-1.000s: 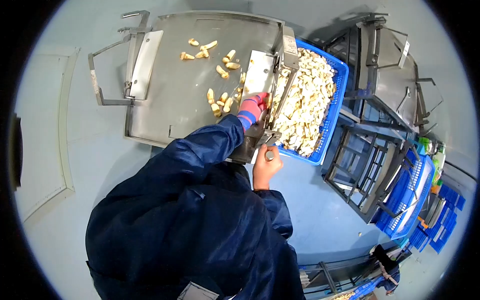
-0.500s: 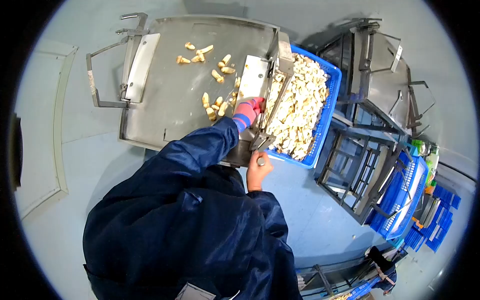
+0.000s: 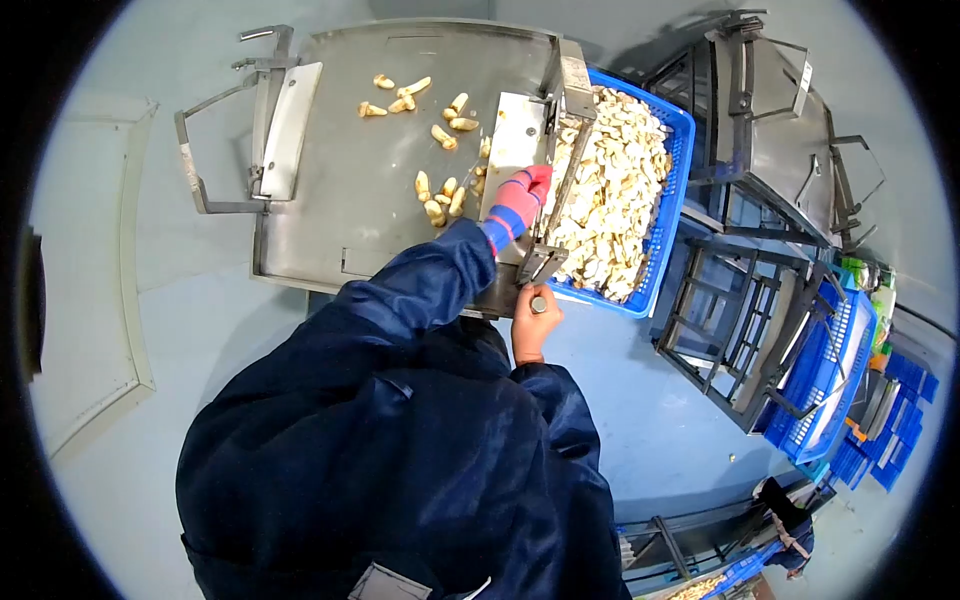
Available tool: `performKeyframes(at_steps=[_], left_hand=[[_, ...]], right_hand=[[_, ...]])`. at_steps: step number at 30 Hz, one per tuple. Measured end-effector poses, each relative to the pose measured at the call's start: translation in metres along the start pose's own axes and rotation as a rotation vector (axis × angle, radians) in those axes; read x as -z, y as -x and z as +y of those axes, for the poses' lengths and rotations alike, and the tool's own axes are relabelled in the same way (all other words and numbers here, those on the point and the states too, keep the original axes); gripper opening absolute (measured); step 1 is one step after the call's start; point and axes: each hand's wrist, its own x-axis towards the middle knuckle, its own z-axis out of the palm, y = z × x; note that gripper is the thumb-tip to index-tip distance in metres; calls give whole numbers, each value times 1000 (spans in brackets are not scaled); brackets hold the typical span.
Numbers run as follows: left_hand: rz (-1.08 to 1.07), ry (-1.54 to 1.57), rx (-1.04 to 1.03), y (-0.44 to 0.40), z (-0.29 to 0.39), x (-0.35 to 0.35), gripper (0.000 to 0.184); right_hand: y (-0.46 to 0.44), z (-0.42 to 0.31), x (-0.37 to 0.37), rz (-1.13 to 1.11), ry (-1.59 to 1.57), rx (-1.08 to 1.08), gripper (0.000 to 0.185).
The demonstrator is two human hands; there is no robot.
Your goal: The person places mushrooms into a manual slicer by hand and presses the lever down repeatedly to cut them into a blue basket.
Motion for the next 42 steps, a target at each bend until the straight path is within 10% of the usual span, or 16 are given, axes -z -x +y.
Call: performKeyframes(at_steps=[4, 11, 19, 26, 42], left_hand=[[84, -676, -426, 20, 21, 66, 36], [-167, -1428, -36, 44, 9, 106, 25], [79, -778, -233, 31, 17, 99, 36], [-148, -1054, -100, 15, -6, 15, 47], [1, -377, -131, 18, -23, 19, 39]], right_hand=[[1, 1, 3, -12, 40, 4, 21], [2, -3, 1, 17, 9, 54, 23], [-1, -15, 5, 4, 64, 7, 22], [-6, -31, 9, 31, 35, 41, 21], [0, -9, 2, 57, 96, 69, 19]])
